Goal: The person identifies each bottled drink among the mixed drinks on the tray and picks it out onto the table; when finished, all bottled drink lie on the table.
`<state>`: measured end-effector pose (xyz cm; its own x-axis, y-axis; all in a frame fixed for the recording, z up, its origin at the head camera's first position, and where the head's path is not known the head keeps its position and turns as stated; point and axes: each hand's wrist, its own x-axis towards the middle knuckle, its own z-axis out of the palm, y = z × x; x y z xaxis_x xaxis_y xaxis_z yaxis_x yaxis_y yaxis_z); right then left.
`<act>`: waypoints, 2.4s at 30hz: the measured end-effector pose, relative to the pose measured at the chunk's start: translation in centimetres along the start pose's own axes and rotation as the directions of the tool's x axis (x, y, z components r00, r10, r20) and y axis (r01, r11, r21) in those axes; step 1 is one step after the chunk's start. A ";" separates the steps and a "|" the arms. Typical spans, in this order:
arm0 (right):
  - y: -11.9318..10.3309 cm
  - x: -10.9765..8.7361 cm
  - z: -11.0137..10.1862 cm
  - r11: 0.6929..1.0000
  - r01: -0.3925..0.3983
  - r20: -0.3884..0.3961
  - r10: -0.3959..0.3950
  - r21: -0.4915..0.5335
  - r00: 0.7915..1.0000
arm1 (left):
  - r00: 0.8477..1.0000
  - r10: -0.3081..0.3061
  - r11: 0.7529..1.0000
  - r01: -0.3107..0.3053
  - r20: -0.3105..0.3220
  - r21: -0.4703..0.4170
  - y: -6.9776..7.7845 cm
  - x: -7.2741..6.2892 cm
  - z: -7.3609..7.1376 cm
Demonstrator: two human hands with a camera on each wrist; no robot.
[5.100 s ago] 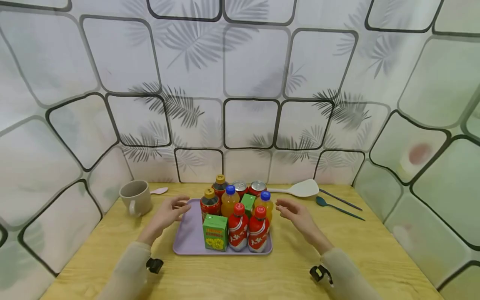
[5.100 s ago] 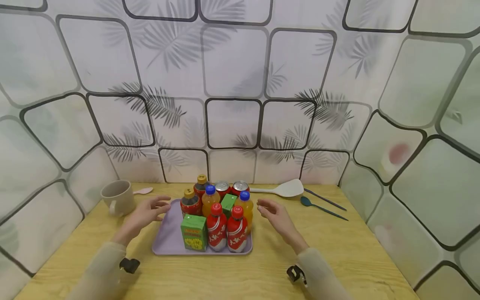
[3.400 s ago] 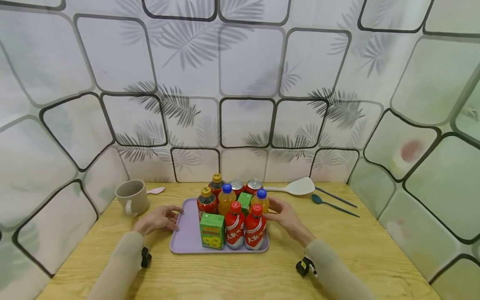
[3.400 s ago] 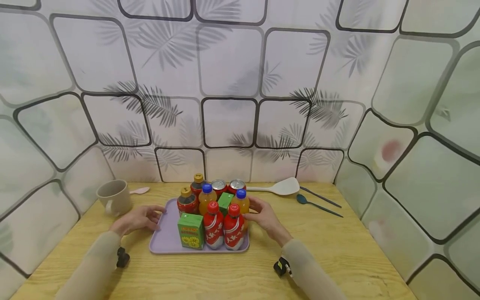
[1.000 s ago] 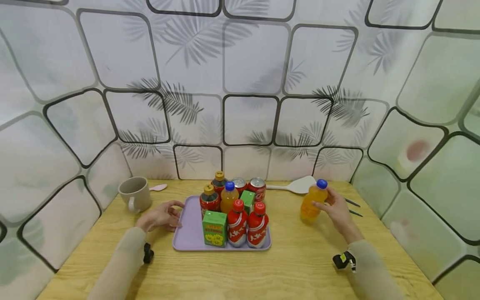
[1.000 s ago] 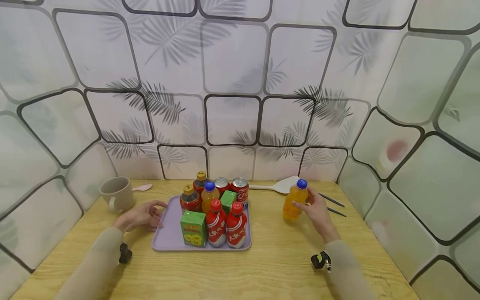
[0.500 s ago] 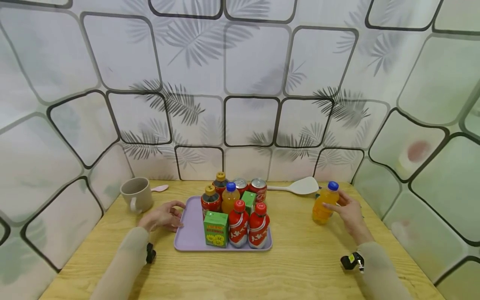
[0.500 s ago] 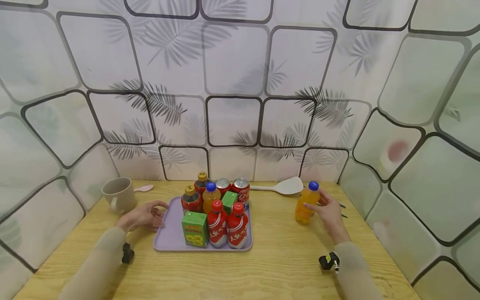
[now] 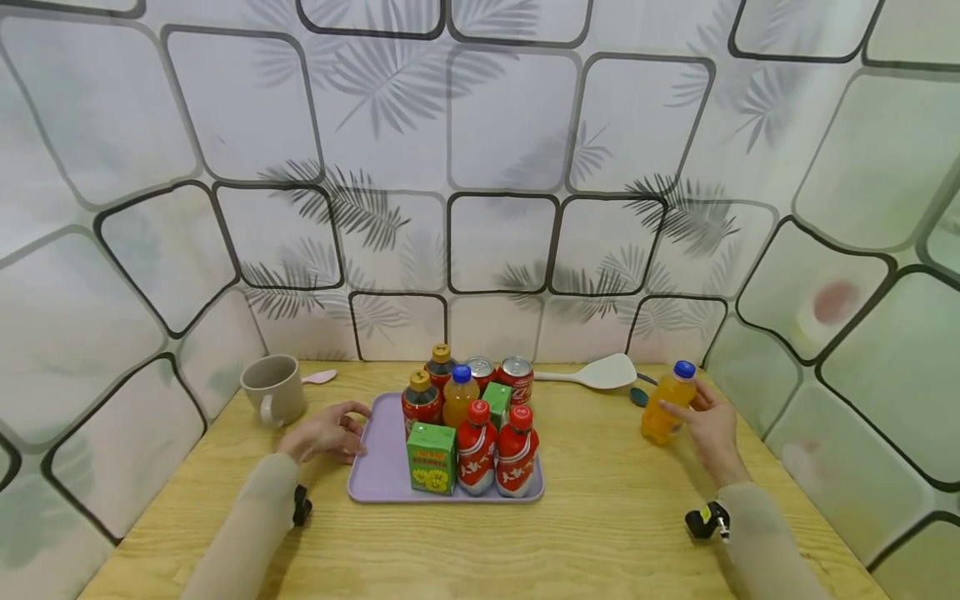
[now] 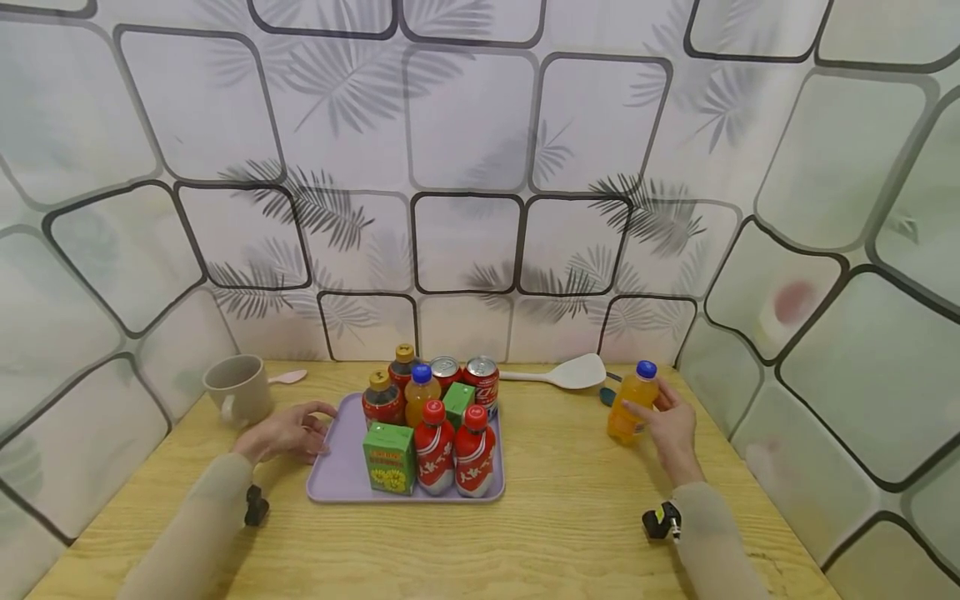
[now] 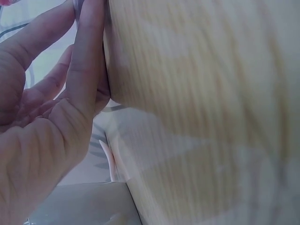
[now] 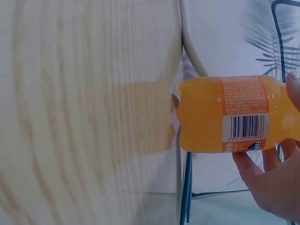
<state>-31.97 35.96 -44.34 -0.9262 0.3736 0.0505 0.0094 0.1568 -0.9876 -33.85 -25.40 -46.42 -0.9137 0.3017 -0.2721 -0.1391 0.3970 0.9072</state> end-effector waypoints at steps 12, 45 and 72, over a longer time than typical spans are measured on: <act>0.2 1.0 0.2 0.998 -0.060 -0.146 0.061 0.006 0.987 | 1.000 0.019 1.000 -0.019 0.023 0.012 0.1 -0.2 0.1; 0.6 0.9 0.0 0.998 0.010 -0.066 -0.014 -0.059 0.998 | 0.997 0.047 0.999 -0.046 0.066 -0.022 -0.1 -0.7 -0.4; -1.4 -1.0 1.1 0.981 0.101 -0.317 -0.044 0.163 0.947 | 0.998 0.030 0.999 -0.029 0.047 -0.022 -0.2 -0.5 -0.1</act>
<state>-31.50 34.42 -43.18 -0.7583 0.6369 0.1388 -0.1454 0.0424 -0.9885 -33.44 -25.71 -46.45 -0.8986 0.3539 -0.2595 -0.1207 0.3691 0.9215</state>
